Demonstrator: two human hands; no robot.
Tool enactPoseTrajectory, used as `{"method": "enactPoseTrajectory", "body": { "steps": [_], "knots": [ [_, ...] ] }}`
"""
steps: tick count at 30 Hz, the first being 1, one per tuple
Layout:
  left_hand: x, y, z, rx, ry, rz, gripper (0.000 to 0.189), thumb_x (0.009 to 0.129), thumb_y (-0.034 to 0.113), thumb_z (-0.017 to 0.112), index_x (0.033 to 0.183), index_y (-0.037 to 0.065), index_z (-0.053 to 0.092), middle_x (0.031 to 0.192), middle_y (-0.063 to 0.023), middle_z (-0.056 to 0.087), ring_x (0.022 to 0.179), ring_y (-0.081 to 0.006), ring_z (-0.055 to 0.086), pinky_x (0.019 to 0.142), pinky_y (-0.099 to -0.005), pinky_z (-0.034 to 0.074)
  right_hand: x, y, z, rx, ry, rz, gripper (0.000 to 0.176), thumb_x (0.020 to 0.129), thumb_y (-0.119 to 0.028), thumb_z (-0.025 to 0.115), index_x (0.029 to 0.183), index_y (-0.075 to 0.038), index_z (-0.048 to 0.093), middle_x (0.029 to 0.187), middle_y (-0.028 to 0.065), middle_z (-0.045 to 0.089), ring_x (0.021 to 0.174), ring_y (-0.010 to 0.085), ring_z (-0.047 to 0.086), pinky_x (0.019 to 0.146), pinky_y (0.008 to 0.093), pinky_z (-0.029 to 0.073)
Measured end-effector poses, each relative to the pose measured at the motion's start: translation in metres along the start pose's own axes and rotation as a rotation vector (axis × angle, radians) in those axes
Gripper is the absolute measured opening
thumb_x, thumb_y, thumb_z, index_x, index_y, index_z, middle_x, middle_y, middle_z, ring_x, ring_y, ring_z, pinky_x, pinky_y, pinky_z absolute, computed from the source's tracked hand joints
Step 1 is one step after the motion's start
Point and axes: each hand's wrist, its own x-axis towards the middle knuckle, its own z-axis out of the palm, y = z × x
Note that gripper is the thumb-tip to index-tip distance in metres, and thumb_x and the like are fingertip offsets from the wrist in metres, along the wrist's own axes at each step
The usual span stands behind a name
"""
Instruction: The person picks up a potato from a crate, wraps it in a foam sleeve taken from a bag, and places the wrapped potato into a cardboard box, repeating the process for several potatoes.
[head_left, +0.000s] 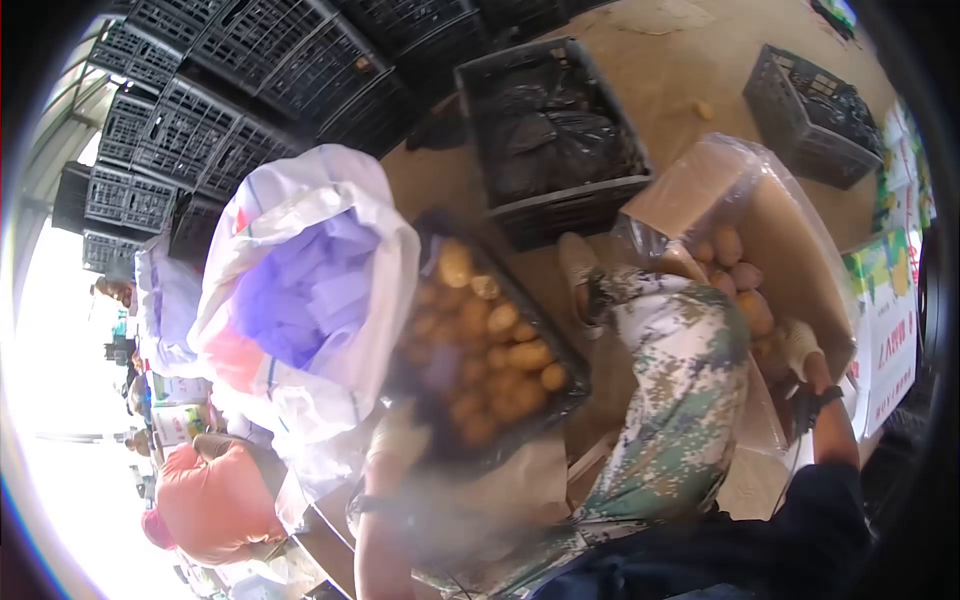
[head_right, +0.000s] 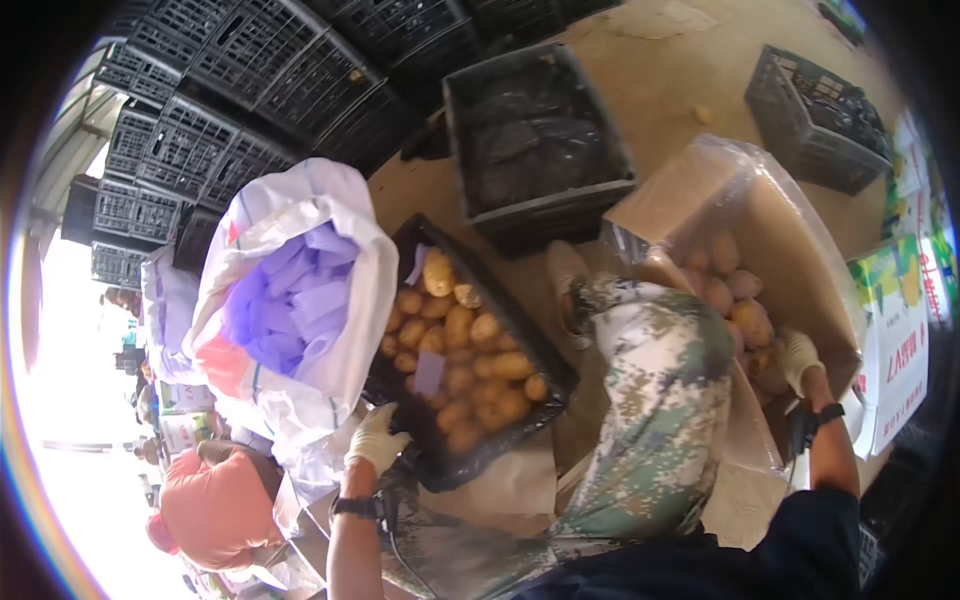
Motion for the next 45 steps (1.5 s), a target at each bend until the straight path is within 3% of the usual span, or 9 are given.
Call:
{"method": "enactPoseTrajectory", "body": {
  "steps": [4,6,9,16,27,32,38,43,45],
  "knots": [
    [0.036,0.005,0.054,0.010,-0.224,0.031,0.064,0.080,0.032,0.072,0.136,0.004,0.059,0.136,-0.0246,0.059,0.127,-0.0371,0.057,0.107,-0.0443,0.046,-0.018,-0.160,-0.096,0.339,0.289,-0.212,0.037,0.088,-0.010,0.070,0.125,-0.004,0.065,0.110,0.0163,0.072,0.099,0.0293,0.069,0.089,0.0408,0.054],
    [0.060,0.030,0.065,0.037,-0.514,-0.048,0.056,0.084,0.034,0.067,0.132,0.005,0.062,0.135,-0.0228,0.061,0.126,-0.0356,0.059,0.105,-0.0447,0.047,-0.049,-0.272,-0.127,0.480,0.223,-0.362,0.036,0.089,-0.008,0.071,0.124,-0.004,0.065,0.106,0.0139,0.072,0.096,0.0253,0.070,0.085,0.0388,0.055],
    [0.054,0.067,0.063,0.001,-0.404,0.016,0.049,0.088,0.037,0.064,0.125,0.005,0.066,0.131,-0.0189,0.065,0.124,-0.0348,0.061,0.102,-0.0441,0.050,-0.081,-0.412,-0.130,0.554,-0.020,-0.712,0.035,0.089,-0.008,0.071,0.123,-0.006,0.067,0.106,0.0154,0.071,0.095,0.0228,0.072,0.082,0.0357,0.057],
    [0.080,0.013,0.193,0.107,0.052,0.253,0.034,0.093,0.021,0.059,0.123,0.008,0.069,0.123,-0.0114,0.069,0.112,-0.0266,0.067,0.092,-0.0401,0.053,-0.070,-0.627,0.094,-0.374,-0.357,-1.220,0.032,0.087,-0.013,0.062,0.118,-0.011,0.069,0.126,0.0066,0.063,0.119,0.0280,0.059,0.094,0.0458,0.049],
    [0.074,0.053,0.121,0.492,-0.469,0.351,0.038,0.103,0.023,0.049,0.137,0.011,0.060,0.130,-0.0083,0.065,0.123,-0.0271,0.060,0.106,-0.0401,0.042,-0.022,-0.633,0.283,-0.616,-0.055,-1.461,0.033,0.095,-0.026,0.054,0.122,-0.013,0.067,0.135,0.0065,0.062,0.132,0.0252,0.051,0.113,0.0494,0.033],
    [0.085,0.025,0.187,-0.752,-0.373,-0.154,0.025,0.097,0.023,0.057,0.117,0.014,0.068,0.127,-0.0110,0.066,0.121,-0.0230,0.062,0.098,-0.0322,0.047,-0.016,-0.634,0.233,-0.430,-0.347,-1.356,0.028,0.092,-0.029,0.057,0.107,-0.013,0.075,0.128,0.0116,0.067,0.126,0.0312,0.057,0.109,0.0495,0.040],
    [0.063,0.028,0.071,-0.171,-0.372,0.280,0.036,0.085,0.028,0.072,0.113,0.005,0.068,0.114,-0.0163,0.071,0.105,-0.0331,0.069,0.088,-0.0428,0.054,-0.024,-0.604,0.127,-0.105,-0.535,-1.027,0.031,0.077,-0.030,0.071,0.095,-0.005,0.074,0.104,0.0200,0.071,0.099,0.0392,0.066,0.088,0.0458,0.052],
    [0.011,0.018,0.002,-0.704,-0.193,0.306,0.059,0.076,0.024,0.084,0.127,0.002,0.064,0.106,-0.0128,0.074,0.105,-0.0277,0.071,0.095,-0.0371,0.054,-0.056,-0.574,0.040,-0.066,-0.602,-0.982,0.033,0.076,-0.031,0.074,0.096,-0.004,0.074,0.092,0.0208,0.071,0.092,0.0402,0.067,0.084,0.0457,0.053],
    [-0.026,0.050,-0.049,-0.973,-0.259,0.268,0.068,0.071,0.017,0.087,0.133,0.003,0.062,0.125,-0.0131,0.066,0.119,-0.0260,0.063,0.103,-0.0359,0.050,-0.061,-0.548,0.046,-0.066,-0.618,-1.069,0.037,0.077,-0.033,0.074,0.101,-0.005,0.074,0.097,0.0204,0.072,0.095,0.0401,0.068,0.085,0.0465,0.053]
  ]
}}
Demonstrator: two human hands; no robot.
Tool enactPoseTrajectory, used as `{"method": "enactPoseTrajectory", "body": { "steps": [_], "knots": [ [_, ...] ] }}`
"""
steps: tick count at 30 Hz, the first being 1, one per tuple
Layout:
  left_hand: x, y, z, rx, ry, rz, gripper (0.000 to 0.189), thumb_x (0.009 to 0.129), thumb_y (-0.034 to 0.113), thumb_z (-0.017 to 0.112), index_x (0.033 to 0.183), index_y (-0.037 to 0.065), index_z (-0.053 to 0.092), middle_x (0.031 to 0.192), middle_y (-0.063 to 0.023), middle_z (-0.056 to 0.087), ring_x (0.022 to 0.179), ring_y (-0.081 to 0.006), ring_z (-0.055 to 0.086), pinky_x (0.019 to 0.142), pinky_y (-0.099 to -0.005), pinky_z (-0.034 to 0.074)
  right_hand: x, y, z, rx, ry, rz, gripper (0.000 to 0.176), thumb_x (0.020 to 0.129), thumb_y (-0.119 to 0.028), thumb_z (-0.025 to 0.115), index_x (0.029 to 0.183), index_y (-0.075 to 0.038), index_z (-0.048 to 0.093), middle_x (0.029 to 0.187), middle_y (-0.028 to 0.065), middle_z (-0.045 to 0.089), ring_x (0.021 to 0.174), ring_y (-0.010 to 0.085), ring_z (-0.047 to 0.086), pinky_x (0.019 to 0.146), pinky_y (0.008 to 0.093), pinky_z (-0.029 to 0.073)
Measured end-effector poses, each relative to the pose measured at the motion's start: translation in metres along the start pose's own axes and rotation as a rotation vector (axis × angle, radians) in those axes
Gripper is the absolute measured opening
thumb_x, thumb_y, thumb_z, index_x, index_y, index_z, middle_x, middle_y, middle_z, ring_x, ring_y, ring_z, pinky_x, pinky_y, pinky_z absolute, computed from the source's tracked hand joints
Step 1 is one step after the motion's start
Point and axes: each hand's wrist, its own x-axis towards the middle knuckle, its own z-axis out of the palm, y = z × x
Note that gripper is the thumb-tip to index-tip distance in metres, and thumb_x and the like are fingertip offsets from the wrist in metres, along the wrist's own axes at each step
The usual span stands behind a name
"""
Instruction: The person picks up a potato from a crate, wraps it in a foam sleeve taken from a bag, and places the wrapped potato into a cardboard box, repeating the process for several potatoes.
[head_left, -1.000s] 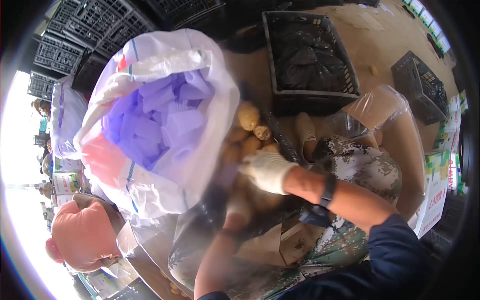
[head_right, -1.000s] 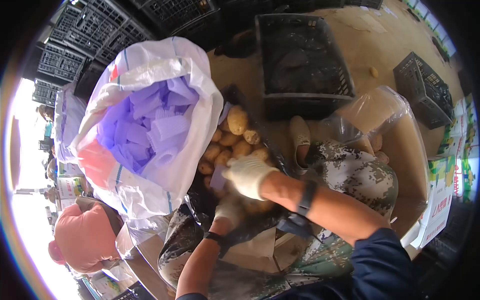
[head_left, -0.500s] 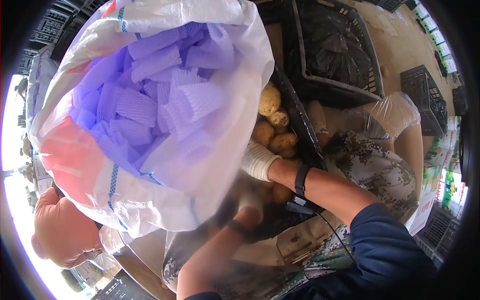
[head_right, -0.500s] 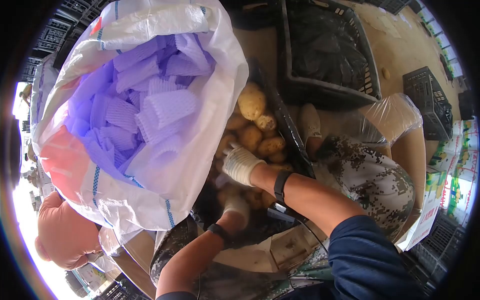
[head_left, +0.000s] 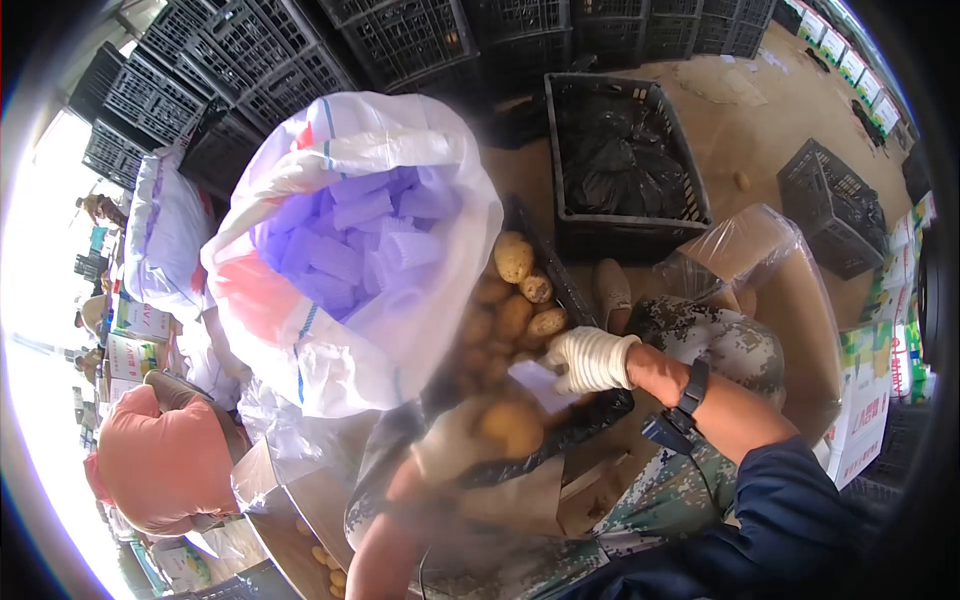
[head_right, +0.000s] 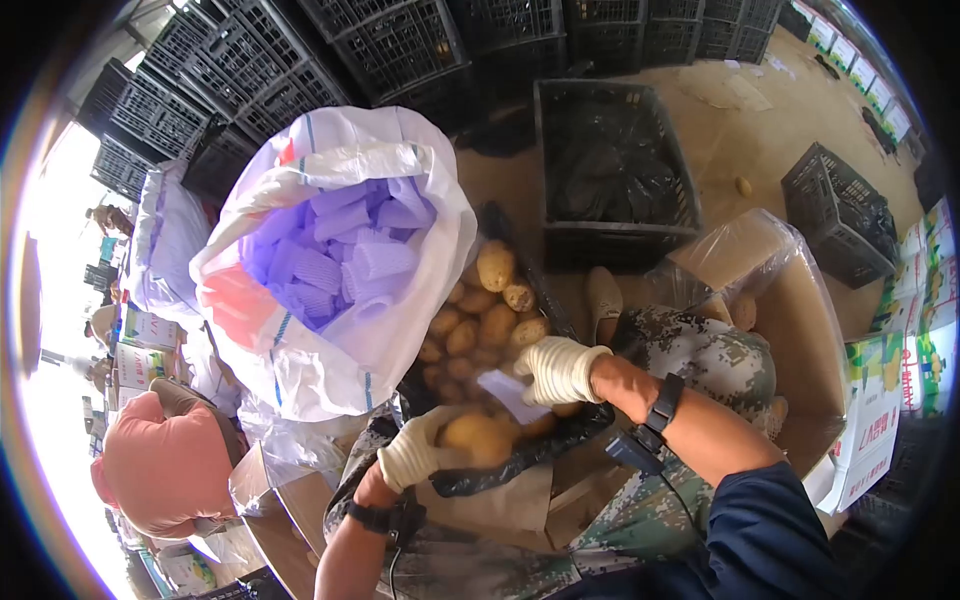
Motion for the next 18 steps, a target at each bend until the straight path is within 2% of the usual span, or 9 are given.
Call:
{"method": "enactPoseTrajectory", "body": {
  "steps": [2,6,7,10,11,14,18],
  "knots": [
    [-0.019,0.026,0.016,-0.055,-0.012,0.191,0.067,0.071,0.015,0.088,0.132,0.004,0.063,0.136,-0.0142,0.059,0.127,-0.0274,0.057,0.106,-0.0370,0.047,-0.029,-0.034,-0.014,-0.020,-0.084,0.056,0.038,0.078,-0.033,0.074,0.102,-0.005,0.074,0.098,0.0198,0.072,0.095,0.0398,0.068,0.085,0.0470,0.053],
    [-0.050,0.065,0.054,0.180,-0.014,0.314,0.063,0.070,0.015,0.088,0.128,0.005,0.065,0.144,-0.0159,0.052,0.135,-0.0283,0.050,0.111,-0.0374,0.042,-0.070,-0.058,-0.004,0.066,-0.138,0.033,0.040,0.078,-0.035,0.075,0.104,-0.005,0.073,0.095,0.0175,0.071,0.094,0.0377,0.069,0.083,0.0454,0.053],
    [-0.053,0.057,0.064,0.106,-0.003,0.352,0.060,0.070,0.017,0.088,0.124,0.007,0.067,0.141,-0.0167,0.054,0.130,-0.0303,0.054,0.108,-0.0384,0.045,-0.077,-0.060,-0.001,0.056,-0.139,0.016,0.039,0.078,-0.035,0.074,0.104,-0.005,0.073,0.098,0.0178,0.071,0.094,0.0367,0.069,0.081,0.0444,0.053],
    [-0.061,0.051,0.078,0.380,-0.028,0.323,0.056,0.070,0.017,0.087,0.123,0.010,0.069,0.134,-0.0163,0.058,0.123,-0.0341,0.058,0.104,-0.0405,0.047,-0.094,-0.056,0.017,0.123,-0.087,-0.003,0.039,0.078,-0.035,0.075,0.103,-0.005,0.073,0.095,0.0184,0.073,0.091,0.0367,0.070,0.080,0.0434,0.053],
    [-0.060,0.033,0.081,0.385,-0.006,0.322,0.053,0.070,0.028,0.088,0.118,0.012,0.072,0.136,-0.0158,0.056,0.121,-0.0333,0.058,0.100,-0.0443,0.049,-0.101,-0.055,0.021,0.138,-0.101,-0.003,0.040,0.079,-0.036,0.074,0.103,-0.005,0.072,0.094,0.0185,0.073,0.090,0.0368,0.070,0.079,0.0429,0.053],
    [-0.063,0.044,0.097,0.297,0.027,0.289,0.059,0.068,0.029,0.089,0.121,0.012,0.071,0.138,-0.0174,0.054,0.124,-0.0347,0.057,0.102,-0.0441,0.049,-0.113,-0.056,0.025,0.176,-0.125,0.001,0.039,0.080,-0.036,0.075,0.104,-0.006,0.072,0.092,0.0171,0.073,0.089,0.0354,0.070,0.078,0.0411,0.054],
    [-0.061,0.018,0.103,0.345,-0.033,0.311,0.064,0.067,0.031,0.089,0.124,0.012,0.069,0.140,-0.0196,0.051,0.127,-0.0371,0.055,0.104,-0.0440,0.049,-0.125,-0.059,0.026,0.233,-0.177,0.031,0.035,0.082,-0.034,0.076,0.105,-0.007,0.072,0.092,0.0134,0.075,0.086,0.0299,0.071,0.077,0.0375,0.055]
  ]
}}
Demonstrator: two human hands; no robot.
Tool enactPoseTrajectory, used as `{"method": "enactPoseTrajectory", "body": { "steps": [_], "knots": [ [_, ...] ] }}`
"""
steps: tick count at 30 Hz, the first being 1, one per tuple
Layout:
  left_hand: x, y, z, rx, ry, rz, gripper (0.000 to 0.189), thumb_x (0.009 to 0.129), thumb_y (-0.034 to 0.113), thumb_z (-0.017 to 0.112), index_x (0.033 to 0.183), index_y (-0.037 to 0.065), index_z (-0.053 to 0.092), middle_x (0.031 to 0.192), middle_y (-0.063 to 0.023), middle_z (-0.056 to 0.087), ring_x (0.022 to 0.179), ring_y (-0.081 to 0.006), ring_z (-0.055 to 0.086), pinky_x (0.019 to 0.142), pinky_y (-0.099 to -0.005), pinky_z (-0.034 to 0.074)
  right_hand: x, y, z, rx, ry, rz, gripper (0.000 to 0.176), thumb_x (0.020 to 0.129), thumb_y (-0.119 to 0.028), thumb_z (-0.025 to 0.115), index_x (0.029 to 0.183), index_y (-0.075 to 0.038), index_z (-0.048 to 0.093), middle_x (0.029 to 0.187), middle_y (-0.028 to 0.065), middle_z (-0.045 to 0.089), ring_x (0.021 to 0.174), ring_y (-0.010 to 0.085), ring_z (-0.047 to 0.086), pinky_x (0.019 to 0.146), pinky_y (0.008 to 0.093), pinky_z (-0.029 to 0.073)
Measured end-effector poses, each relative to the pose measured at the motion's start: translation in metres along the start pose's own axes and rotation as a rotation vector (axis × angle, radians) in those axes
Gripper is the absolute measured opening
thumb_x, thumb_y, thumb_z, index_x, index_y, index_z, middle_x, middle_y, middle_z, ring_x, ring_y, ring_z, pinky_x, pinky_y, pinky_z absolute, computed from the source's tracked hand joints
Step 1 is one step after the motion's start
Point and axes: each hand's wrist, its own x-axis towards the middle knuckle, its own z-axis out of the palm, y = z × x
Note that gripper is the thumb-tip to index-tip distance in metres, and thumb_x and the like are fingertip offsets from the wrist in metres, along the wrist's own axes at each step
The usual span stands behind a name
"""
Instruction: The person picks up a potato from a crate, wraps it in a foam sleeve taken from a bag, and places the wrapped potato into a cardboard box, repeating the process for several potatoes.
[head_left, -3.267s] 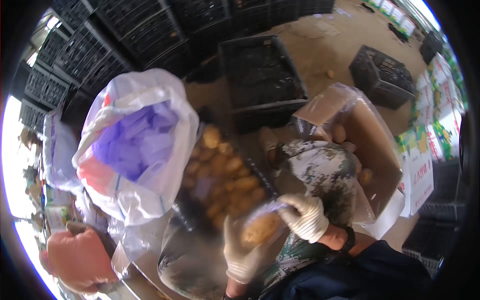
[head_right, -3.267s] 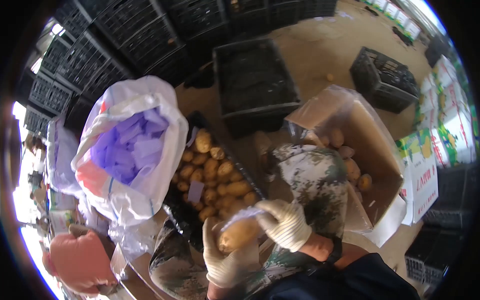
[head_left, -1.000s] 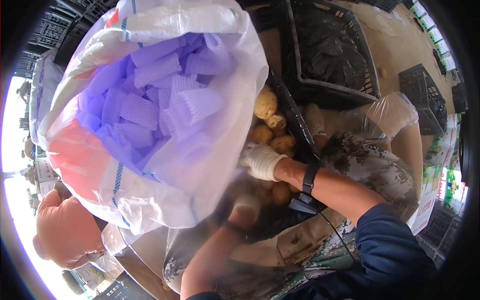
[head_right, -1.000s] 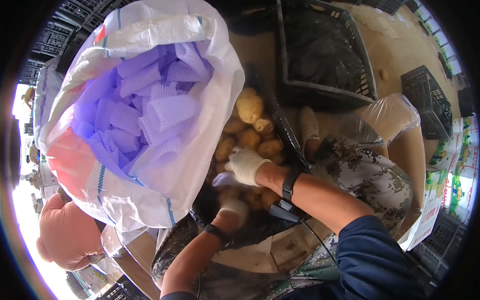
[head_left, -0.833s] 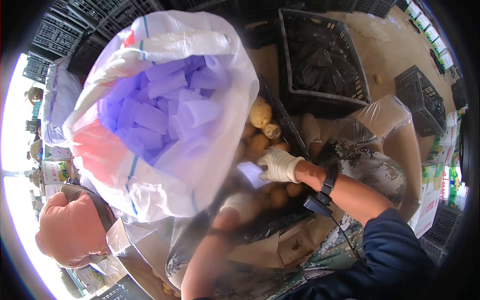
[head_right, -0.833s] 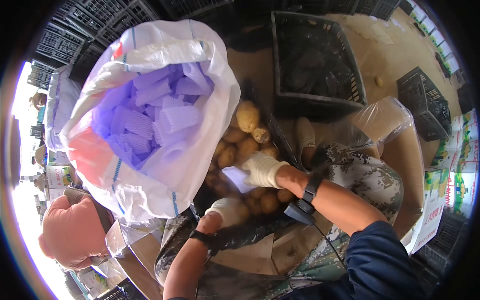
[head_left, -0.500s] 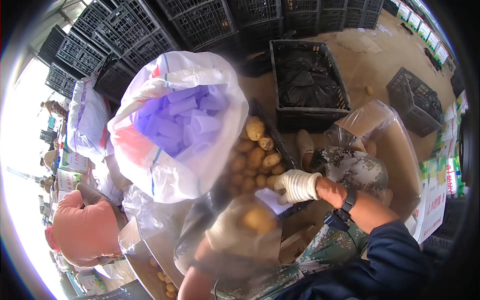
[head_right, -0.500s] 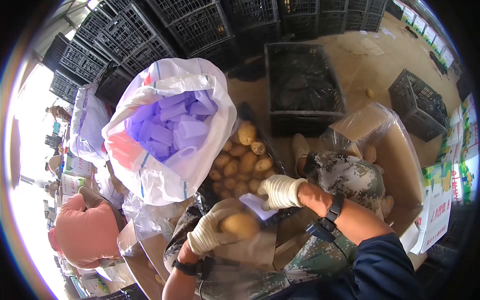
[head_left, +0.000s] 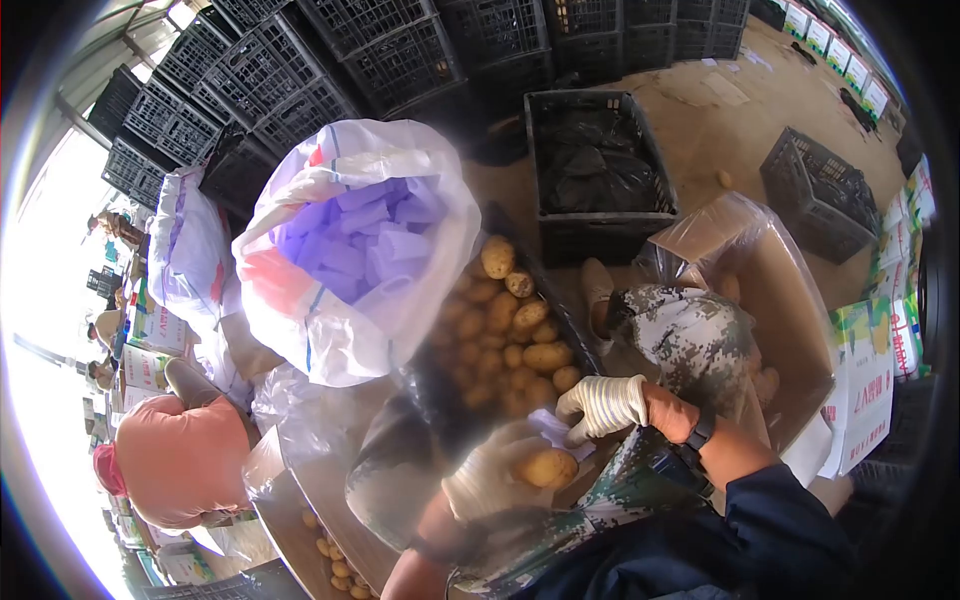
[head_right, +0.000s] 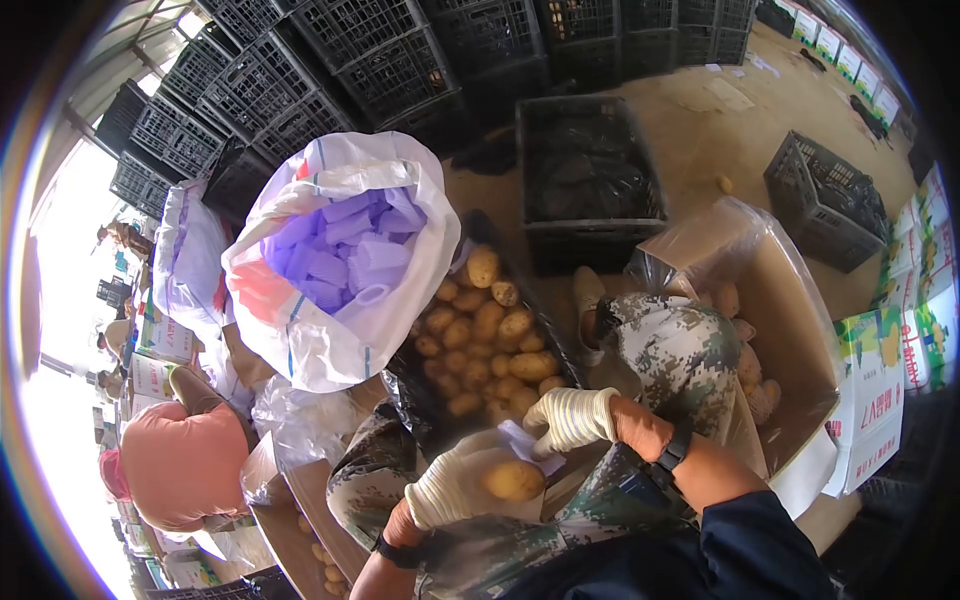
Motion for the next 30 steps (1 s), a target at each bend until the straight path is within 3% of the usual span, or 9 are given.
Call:
{"method": "enactPoseTrajectory", "body": {
  "steps": [5,8,11,16,23,26,30],
  "knots": [
    [-0.005,0.004,0.003,0.159,0.012,-0.006,0.066,0.066,0.030,0.091,0.125,0.011,0.068,0.145,-0.0213,0.045,0.131,-0.0386,0.053,0.103,-0.0450,0.051,0.001,0.004,0.000,0.081,-0.148,0.044,0.036,0.083,-0.032,0.075,0.107,-0.005,0.072,0.094,0.0135,0.075,0.083,0.0252,0.071,0.076,0.0360,0.054],
    [-0.005,-0.006,0.009,0.055,-0.008,-0.011,0.065,0.066,0.025,0.091,0.124,0.010,0.068,0.146,-0.0215,0.045,0.130,-0.0389,0.054,0.102,-0.0447,0.053,0.002,0.004,0.001,0.102,-0.138,0.062,0.033,0.084,-0.031,0.072,0.104,-0.005,0.072,0.089,0.0146,0.074,0.083,0.0280,0.070,0.076,0.0375,0.052],
    [-0.006,-0.023,0.021,0.056,0.040,0.069,0.063,0.065,0.020,0.090,0.123,0.011,0.068,0.143,-0.0208,0.048,0.126,-0.0385,0.057,0.100,-0.0442,0.054,0.008,0.017,0.004,0.114,-0.113,0.003,0.035,0.084,-0.030,0.073,0.107,-0.003,0.072,0.092,0.0136,0.075,0.082,0.0240,0.070,0.075,0.0362,0.054],
    [0.003,-0.005,0.011,-0.003,0.102,0.109,0.061,0.064,0.014,0.089,0.121,0.012,0.069,0.136,-0.0172,0.055,0.119,-0.0348,0.062,0.097,-0.0425,0.056,0.003,0.008,0.000,0.258,-0.073,0.058,0.031,0.085,-0.029,0.074,0.102,-0.003,0.073,0.081,0.0079,0.073,0.073,0.0138,0.067,0.067,0.0320,0.052],
    [-0.001,0.009,0.008,-0.085,0.116,-0.032,0.057,0.068,0.020,0.090,0.121,0.013,0.070,0.127,-0.0146,0.061,0.117,-0.0329,0.063,0.098,-0.0422,0.053,0.008,0.018,0.009,0.387,-0.062,-0.063,0.027,0.086,-0.028,0.076,0.096,-0.003,0.073,0.072,0.0025,0.067,0.066,0.0086,0.060,0.060,0.0294,0.047],
    [-0.004,0.003,0.009,-0.009,0.111,0.017,0.063,0.065,0.021,0.092,0.123,0.013,0.069,0.121,-0.0138,0.064,0.108,-0.0312,0.067,0.092,-0.0414,0.056,0.017,0.033,0.017,0.343,-0.124,-0.097,0.026,0.087,-0.027,0.075,0.096,-0.003,0.073,0.077,0.0037,0.069,0.071,0.0081,0.061,0.063,0.0299,0.048],
    [-0.003,-0.013,0.015,-0.243,0.034,-0.012,0.068,0.067,0.030,0.093,0.128,0.013,0.067,0.121,-0.0146,0.065,0.110,-0.0310,0.067,0.094,-0.0401,0.055,0.012,0.023,0.009,0.374,-0.191,-0.082,0.024,0.088,-0.022,0.075,0.100,-0.002,0.073,0.087,0.0048,0.074,0.078,0.0085,0.063,0.069,0.0298,0.050]
  ]
}}
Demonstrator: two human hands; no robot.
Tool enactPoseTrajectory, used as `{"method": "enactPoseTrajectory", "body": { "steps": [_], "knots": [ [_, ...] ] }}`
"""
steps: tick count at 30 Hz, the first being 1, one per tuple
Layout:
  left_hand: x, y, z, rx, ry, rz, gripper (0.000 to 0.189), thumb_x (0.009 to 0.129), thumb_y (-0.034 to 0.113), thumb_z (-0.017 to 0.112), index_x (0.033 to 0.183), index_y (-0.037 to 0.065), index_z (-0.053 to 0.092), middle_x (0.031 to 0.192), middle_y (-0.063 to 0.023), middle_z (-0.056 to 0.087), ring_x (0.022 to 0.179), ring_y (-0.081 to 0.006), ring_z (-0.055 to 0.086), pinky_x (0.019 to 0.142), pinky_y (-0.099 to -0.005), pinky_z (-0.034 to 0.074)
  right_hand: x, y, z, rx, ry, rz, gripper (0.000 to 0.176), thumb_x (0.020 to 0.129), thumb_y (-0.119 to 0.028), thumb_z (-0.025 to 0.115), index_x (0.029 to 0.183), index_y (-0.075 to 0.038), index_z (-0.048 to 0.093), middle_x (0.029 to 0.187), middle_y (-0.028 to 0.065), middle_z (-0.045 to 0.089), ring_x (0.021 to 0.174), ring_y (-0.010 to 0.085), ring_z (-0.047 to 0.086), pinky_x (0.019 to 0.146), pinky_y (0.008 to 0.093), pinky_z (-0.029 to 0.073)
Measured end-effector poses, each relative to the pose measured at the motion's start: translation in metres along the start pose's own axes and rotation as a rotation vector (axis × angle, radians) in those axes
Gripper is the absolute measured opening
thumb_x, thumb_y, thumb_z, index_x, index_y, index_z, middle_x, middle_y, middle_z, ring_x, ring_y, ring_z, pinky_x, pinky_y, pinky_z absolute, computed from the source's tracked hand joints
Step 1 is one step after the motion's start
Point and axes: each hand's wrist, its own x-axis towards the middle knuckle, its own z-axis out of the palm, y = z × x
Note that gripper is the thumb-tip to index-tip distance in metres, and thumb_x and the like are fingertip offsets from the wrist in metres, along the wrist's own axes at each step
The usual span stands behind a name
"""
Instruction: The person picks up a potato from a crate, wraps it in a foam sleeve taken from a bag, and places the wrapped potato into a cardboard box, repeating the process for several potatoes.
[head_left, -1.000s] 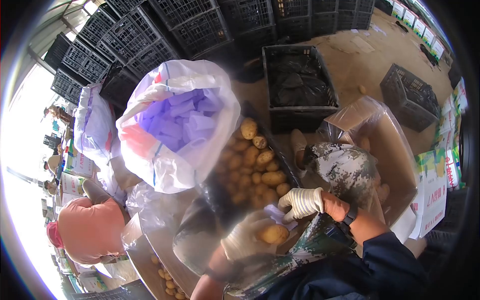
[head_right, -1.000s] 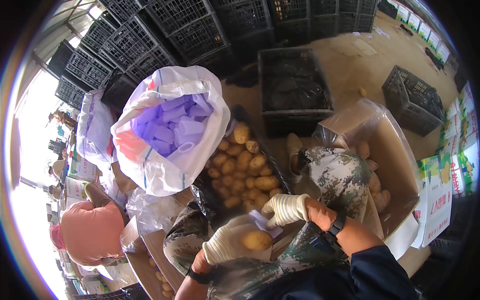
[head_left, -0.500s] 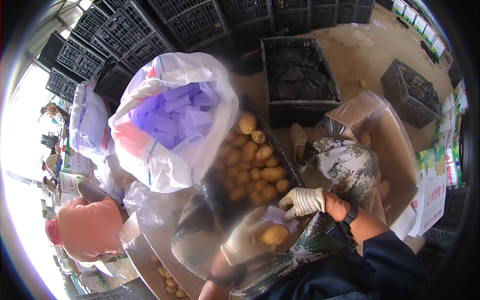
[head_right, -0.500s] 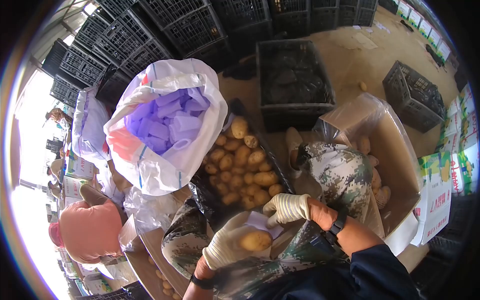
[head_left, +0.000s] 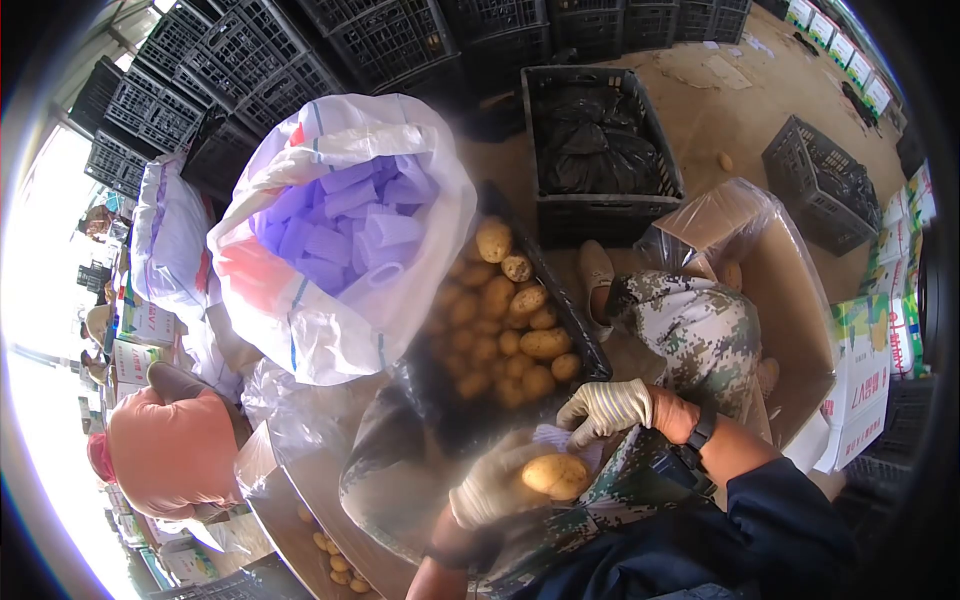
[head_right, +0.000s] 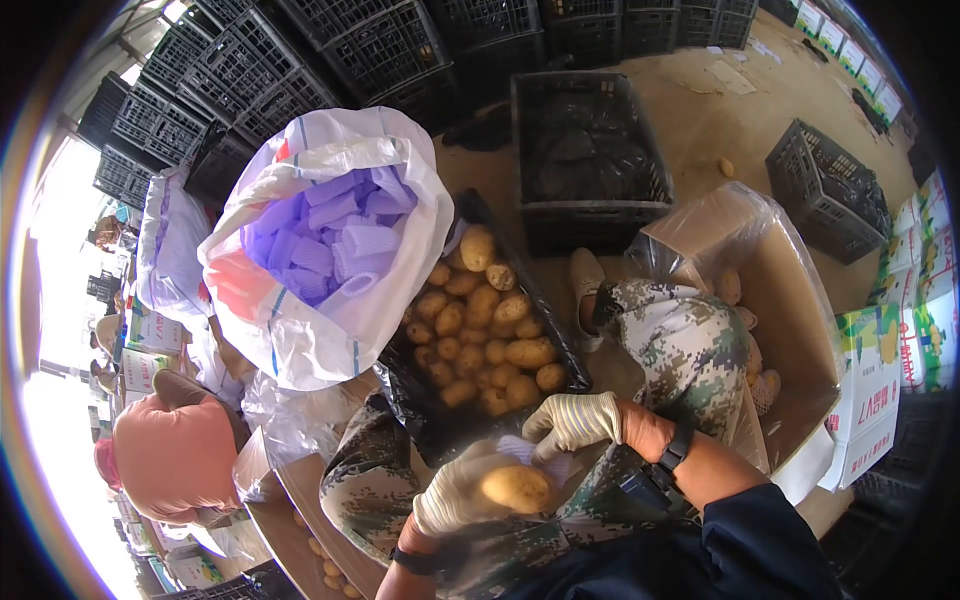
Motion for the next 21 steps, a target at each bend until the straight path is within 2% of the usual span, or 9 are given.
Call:
{"method": "enactPoseTrajectory", "body": {
  "steps": [4,8,9,12,13,15,17,20,21],
  "knots": [
    [0.001,-0.002,0.010,-0.249,-0.025,-0.113,0.072,0.070,0.032,0.090,0.133,0.008,0.063,0.124,-0.0144,0.064,0.112,-0.0284,0.066,0.097,-0.0389,0.053,0.000,0.002,0.007,0.109,0.130,0.016,0.022,0.090,-0.019,0.075,0.104,-0.002,0.074,0.090,0.0025,0.074,0.082,0.0082,0.064,0.075,0.0275,0.052],
    [0.003,0.006,0.015,-0.805,0.062,-0.173,0.080,0.071,0.035,0.089,0.136,0.001,0.057,0.127,-0.0141,0.063,0.114,-0.0262,0.064,0.100,-0.0382,0.051,0.001,0.003,0.004,0.254,0.157,0.079,0.026,0.094,-0.027,0.074,0.102,-0.003,0.075,0.091,0.0012,0.074,0.088,0.0067,0.064,0.080,0.0269,0.053],
    [0.004,0.007,0.016,-0.933,0.097,-0.171,0.082,0.071,0.036,0.088,0.137,-0.001,0.056,0.128,-0.0140,0.063,0.115,-0.0256,0.063,0.101,-0.0381,0.050,0.006,0.027,0.006,0.410,0.171,-0.138,0.032,0.096,-0.033,0.072,0.105,-0.003,0.074,0.094,0.0021,0.074,0.092,0.0086,0.066,0.084,0.0278,0.052],
    [0.008,0.010,0.021,-1.075,0.249,-0.166,0.087,0.072,0.039,0.087,0.139,-0.004,0.052,0.128,-0.0138,0.062,0.116,-0.0248,0.062,0.102,-0.0378,0.049,0.009,0.020,0.010,0.975,0.274,-0.091,0.037,0.100,-0.034,0.066,0.110,0.001,0.071,0.101,-0.0004,0.073,0.095,0.0100,0.065,0.092,0.0288,0.051],
    [0.008,0.012,0.023,-1.089,0.305,-0.169,0.087,0.073,0.040,0.087,0.139,-0.003,0.050,0.128,-0.0136,0.062,0.116,-0.0251,0.062,0.102,-0.0379,0.049,0.013,0.025,0.014,1.200,0.210,-0.100,0.040,0.101,-0.033,0.064,0.122,0.002,0.065,0.118,0.0040,0.070,0.108,0.0120,0.064,0.099,0.0295,0.049],
    [0.012,0.018,0.025,-1.142,0.367,-0.125,0.085,0.076,0.041,0.084,0.139,-0.003,0.048,0.130,-0.0140,0.061,0.119,-0.0255,0.059,0.104,-0.0388,0.047,0.027,0.031,0.026,0.569,0.214,-0.385,0.041,0.102,-0.030,0.062,0.130,0.000,0.060,0.129,0.0060,0.065,0.120,0.0136,0.059,0.105,0.0300,0.047],
    [0.021,0.030,0.034,-1.264,0.449,-0.087,0.084,0.077,0.040,0.084,0.139,-0.003,0.048,0.131,-0.0144,0.059,0.120,-0.0256,0.058,0.105,-0.0396,0.046,0.020,0.027,0.031,-0.037,0.222,-0.459,0.043,0.103,-0.022,0.058,0.141,-0.002,0.051,0.143,0.0069,0.056,0.136,0.0156,0.048,0.112,0.0305,0.042],
    [0.022,0.022,0.034,-1.238,0.452,-0.068,0.082,0.078,0.038,0.082,0.140,-0.003,0.047,0.134,-0.0154,0.057,0.124,-0.0260,0.056,0.107,-0.0409,0.045,0.023,0.043,0.042,0.605,0.218,-0.450,0.055,0.093,0.000,0.067,0.144,-0.002,0.048,0.143,0.0089,0.057,0.131,0.0179,0.053,0.111,0.0341,0.046],
    [0.020,0.018,0.032,-1.192,0.438,-0.070,0.082,0.079,0.037,0.082,0.141,-0.003,0.046,0.136,-0.0158,0.056,0.125,-0.0262,0.055,0.108,-0.0413,0.044,0.020,0.034,0.038,1.002,0.125,-0.368,0.048,0.095,-0.006,0.066,0.140,-0.002,0.052,0.139,0.0082,0.059,0.129,0.0167,0.055,0.109,0.0320,0.047]
  ]
}}
